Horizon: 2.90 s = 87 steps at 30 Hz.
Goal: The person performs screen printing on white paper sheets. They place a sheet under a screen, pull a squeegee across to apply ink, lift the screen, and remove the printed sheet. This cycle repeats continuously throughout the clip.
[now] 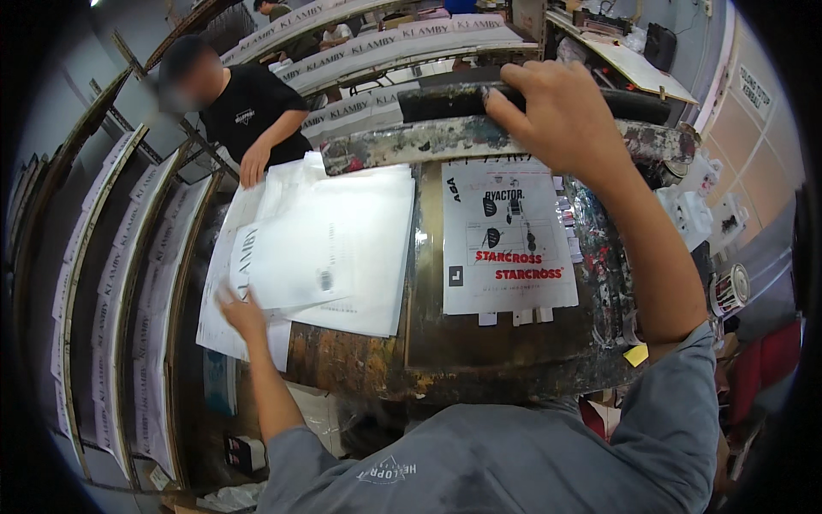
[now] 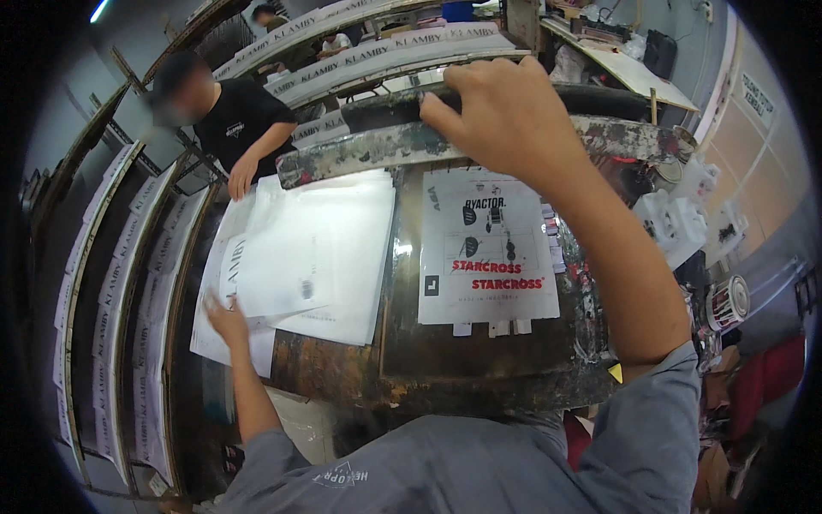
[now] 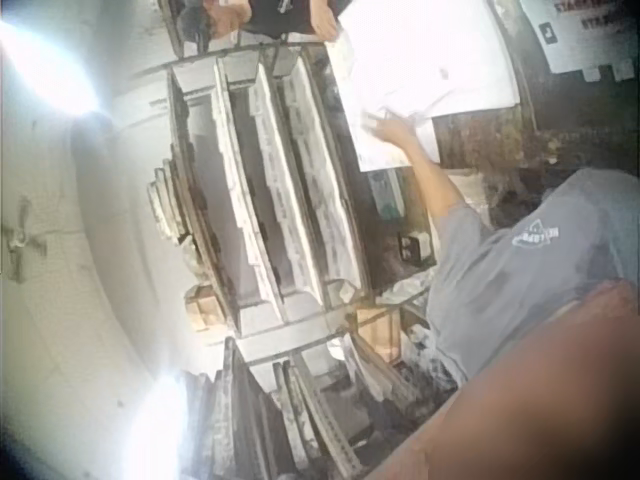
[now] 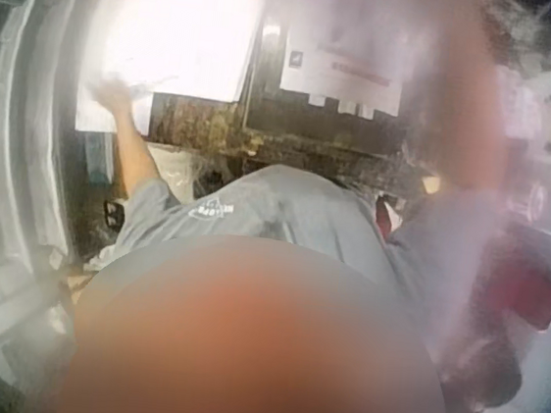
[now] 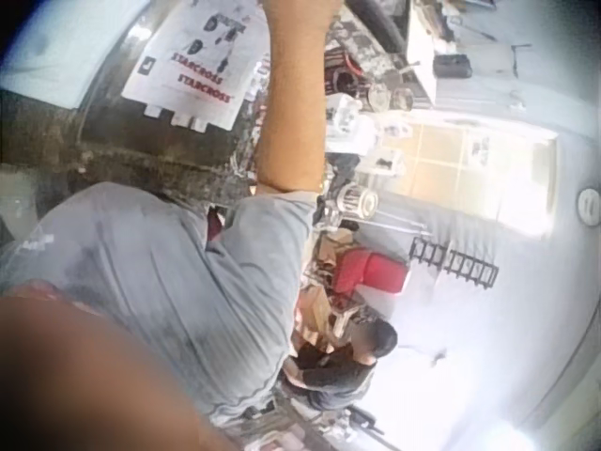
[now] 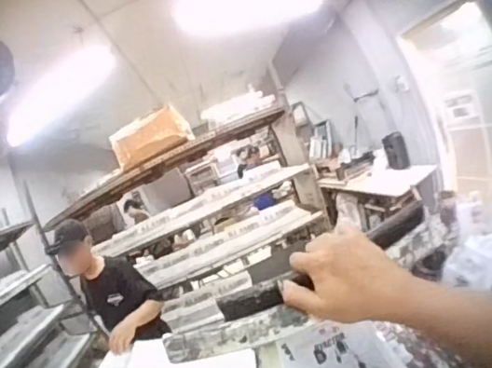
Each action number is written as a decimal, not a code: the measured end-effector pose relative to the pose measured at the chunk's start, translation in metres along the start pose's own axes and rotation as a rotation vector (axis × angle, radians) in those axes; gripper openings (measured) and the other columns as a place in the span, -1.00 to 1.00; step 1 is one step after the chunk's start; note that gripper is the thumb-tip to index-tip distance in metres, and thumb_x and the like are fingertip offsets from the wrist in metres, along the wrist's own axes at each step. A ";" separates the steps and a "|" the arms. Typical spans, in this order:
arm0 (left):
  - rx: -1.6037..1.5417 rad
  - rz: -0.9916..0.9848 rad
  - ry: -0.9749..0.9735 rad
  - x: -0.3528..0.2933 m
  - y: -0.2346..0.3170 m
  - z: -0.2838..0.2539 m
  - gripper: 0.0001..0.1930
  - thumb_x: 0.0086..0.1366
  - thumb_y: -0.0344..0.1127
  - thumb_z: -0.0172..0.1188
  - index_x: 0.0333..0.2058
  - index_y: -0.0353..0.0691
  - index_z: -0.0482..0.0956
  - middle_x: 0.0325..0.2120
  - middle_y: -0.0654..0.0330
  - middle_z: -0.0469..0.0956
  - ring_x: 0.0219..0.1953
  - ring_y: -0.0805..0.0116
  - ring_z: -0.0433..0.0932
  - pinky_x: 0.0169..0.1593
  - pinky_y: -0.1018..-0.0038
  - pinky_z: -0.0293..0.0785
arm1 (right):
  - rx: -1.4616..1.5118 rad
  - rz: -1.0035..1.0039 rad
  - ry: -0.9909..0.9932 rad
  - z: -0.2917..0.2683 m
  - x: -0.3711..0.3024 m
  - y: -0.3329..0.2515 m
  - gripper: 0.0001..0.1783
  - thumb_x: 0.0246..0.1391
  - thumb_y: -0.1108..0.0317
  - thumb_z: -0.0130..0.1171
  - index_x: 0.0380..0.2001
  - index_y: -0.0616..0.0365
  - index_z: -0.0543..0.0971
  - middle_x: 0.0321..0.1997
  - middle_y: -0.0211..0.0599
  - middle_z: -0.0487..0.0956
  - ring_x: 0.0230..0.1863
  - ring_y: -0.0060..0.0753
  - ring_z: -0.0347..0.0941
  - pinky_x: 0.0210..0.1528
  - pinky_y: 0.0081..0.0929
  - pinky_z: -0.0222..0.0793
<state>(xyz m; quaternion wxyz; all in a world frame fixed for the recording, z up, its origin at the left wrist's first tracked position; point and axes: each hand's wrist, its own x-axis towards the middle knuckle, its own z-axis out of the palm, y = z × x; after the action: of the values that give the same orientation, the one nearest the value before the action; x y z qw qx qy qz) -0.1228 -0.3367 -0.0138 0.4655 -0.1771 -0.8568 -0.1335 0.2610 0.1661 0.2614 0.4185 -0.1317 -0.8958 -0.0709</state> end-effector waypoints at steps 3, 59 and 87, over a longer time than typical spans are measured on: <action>-0.514 0.637 -0.636 -0.027 0.115 -0.008 -0.38 0.39 -0.12 0.43 0.38 -0.05 0.54 0.45 0.12 0.44 0.52 -0.07 0.29 0.61 -0.15 -0.06 | 0.003 -0.008 0.026 0.001 -0.001 0.000 -0.46 0.32 -0.07 0.12 -0.33 0.25 0.75 -0.39 -0.01 0.72 -0.24 0.04 0.68 0.02 -0.02 0.41; -1.467 -0.437 -0.891 -0.063 0.286 -0.129 -0.01 -0.04 -0.13 0.77 0.32 -0.38 0.46 0.06 0.11 0.65 -0.06 0.24 0.64 0.03 0.26 0.61 | 0.071 -0.021 -0.618 0.009 -0.162 -0.040 -0.51 0.23 -0.09 0.34 -0.08 0.13 0.71 -0.13 -0.16 0.58 -0.02 -0.09 0.49 0.04 -0.09 0.28; -0.942 -0.251 -0.752 -0.182 0.256 -0.106 0.48 -0.50 0.56 0.63 0.35 -0.43 0.47 -0.12 0.06 0.57 -0.04 0.05 0.39 0.15 0.08 0.33 | 0.146 0.014 -0.700 0.361 -0.049 0.158 -0.47 0.31 -0.22 0.21 -0.19 0.09 0.69 -0.24 0.00 0.74 -0.05 0.10 0.69 -0.03 0.09 0.55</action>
<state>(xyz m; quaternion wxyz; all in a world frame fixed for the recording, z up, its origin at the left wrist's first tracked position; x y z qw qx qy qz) 0.1580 -0.1799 -0.0947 -0.0160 -0.2965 -0.8255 -0.4799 0.0744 0.3940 -0.0045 0.0949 -0.1238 -0.9867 0.0455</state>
